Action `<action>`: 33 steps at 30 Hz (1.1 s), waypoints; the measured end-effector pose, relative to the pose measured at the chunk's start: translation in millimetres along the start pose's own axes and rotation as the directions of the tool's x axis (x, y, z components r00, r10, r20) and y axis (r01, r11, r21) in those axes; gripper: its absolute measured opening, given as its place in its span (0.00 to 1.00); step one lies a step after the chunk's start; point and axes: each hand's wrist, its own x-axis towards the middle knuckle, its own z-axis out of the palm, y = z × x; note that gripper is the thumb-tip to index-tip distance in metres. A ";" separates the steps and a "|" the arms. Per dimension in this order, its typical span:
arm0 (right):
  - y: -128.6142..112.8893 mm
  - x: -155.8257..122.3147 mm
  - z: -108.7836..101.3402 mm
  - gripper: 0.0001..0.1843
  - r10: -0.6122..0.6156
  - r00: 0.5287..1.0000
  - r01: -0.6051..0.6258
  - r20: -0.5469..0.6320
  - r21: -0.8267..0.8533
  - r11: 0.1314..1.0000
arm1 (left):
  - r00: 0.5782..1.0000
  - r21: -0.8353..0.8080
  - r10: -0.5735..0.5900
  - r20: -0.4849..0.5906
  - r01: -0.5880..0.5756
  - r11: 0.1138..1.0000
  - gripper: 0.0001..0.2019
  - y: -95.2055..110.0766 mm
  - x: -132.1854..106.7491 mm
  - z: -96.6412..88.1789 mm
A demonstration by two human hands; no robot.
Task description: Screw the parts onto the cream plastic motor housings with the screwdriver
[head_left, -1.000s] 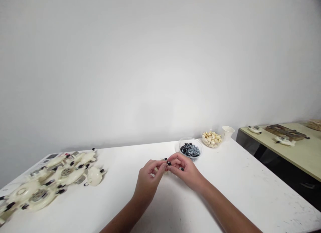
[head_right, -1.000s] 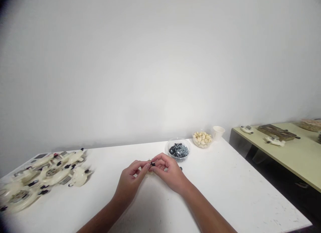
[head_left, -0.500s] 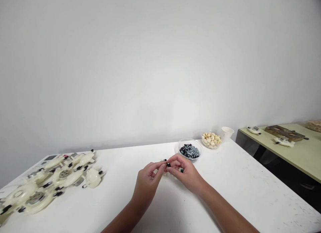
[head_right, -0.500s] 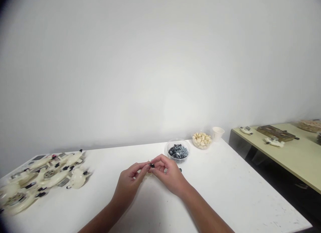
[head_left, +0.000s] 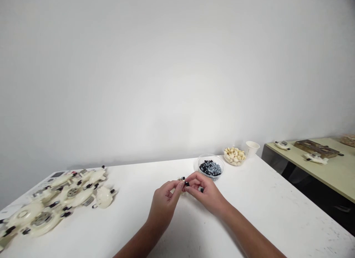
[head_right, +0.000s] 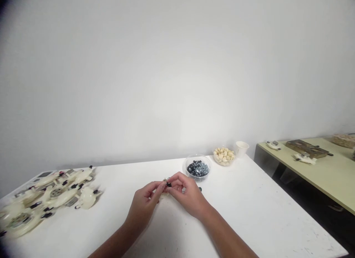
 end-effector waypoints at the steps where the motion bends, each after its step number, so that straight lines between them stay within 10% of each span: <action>1: -0.8 -0.1 0.1 0.12 -0.001 1.000 0.001 0.006 0.001 1.000 | 1.000 -0.001 0.001 0.001 -0.001 1.000 0.18 -0.2 -0.3 0.0; 23: 3.5 -0.7 1.6 0.13 0.000 1.000 -0.001 0.025 0.054 0.999 | 1.000 0.003 0.012 0.020 -0.012 1.000 0.18 -1.3 -1.4 0.3; 33: 4.5 2.8 -2.0 0.12 -0.063 0.997 0.063 -0.047 0.006 0.998 | 0.989 -0.350 -0.083 0.122 0.121 0.929 0.16 -3.5 7.5 0.5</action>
